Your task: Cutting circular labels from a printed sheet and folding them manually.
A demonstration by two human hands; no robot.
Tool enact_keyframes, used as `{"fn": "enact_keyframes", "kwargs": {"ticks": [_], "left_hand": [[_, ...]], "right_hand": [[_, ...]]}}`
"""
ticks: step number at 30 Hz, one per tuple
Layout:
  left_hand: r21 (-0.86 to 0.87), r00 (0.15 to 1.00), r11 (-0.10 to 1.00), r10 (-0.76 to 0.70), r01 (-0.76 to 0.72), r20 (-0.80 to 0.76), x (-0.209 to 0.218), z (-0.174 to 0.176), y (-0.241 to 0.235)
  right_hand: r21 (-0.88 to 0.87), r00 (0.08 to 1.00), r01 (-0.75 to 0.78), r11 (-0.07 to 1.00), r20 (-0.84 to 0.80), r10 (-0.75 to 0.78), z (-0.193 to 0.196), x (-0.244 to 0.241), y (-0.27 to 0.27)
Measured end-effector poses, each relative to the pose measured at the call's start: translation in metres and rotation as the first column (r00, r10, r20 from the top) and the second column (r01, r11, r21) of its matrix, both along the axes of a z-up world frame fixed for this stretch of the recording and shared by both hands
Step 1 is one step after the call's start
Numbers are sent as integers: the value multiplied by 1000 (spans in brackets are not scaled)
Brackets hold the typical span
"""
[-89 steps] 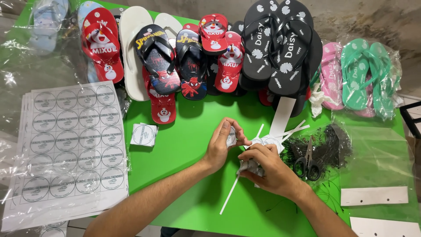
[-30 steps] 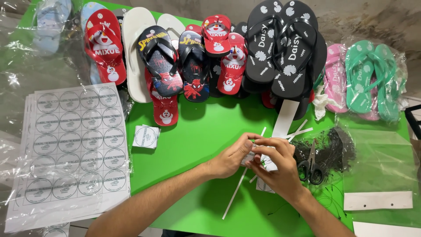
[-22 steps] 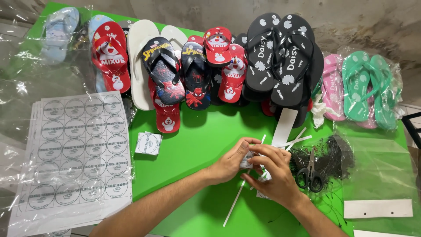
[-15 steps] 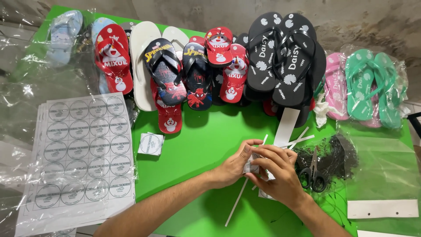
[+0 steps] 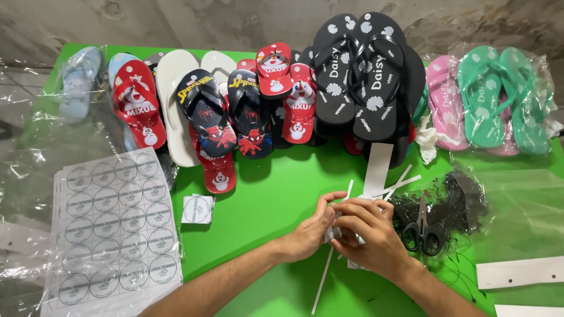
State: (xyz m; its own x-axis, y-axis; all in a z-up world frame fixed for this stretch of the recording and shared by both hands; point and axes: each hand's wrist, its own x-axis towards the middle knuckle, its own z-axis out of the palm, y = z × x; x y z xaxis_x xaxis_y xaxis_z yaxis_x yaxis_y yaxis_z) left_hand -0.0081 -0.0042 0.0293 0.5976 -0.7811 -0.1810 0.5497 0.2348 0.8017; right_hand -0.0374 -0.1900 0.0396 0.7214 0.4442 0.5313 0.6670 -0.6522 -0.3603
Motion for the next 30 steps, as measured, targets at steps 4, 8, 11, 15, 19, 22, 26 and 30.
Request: {"fn": "enact_keyframes", "kwargs": {"ticks": [4, 8, 11, 15, 19, 22, 26, 30], "left_hand": [[-52, 999, 999, -8, 11, 49, 3, -10, 1], [-122, 974, 968, 213, -220, -71, 13, -31, -1], [-182, 942, 925, 319, -333, -104, 19, -48, -2], [-141, 924, 913, 374, -383, -86, 21, -57, -4], [-125, 911, 903, 403, -411, -82, 20, -54, -5], [-123, 898, 890, 430, -439, -89, 20, -55, -5], [-127, 894, 886, 437, -446, -97, 19, -54, -5], [-147, 899, 887, 429, -438, -91, 19, -54, -4]], "right_hand": [[-24, 993, -48, 999, -108, 45, 4, 6, -11], [54, 959, -164, 985, -225, 172, 19, 12, -23], [171, 951, -155, 973, -241, 194, 21, 17, -29], [164, 883, -307, 938, -318, 344, 21, 21, -36], [30, 864, -384, 923, -339, 371, 27, 25, -34], [-48, 893, -364, 930, -303, 334, 16, 24, -36], [-93, 968, -119, 988, -231, 95, 7, 24, -32], [-164, 973, 89, 982, -197, -121, -2, 25, -35]]}}
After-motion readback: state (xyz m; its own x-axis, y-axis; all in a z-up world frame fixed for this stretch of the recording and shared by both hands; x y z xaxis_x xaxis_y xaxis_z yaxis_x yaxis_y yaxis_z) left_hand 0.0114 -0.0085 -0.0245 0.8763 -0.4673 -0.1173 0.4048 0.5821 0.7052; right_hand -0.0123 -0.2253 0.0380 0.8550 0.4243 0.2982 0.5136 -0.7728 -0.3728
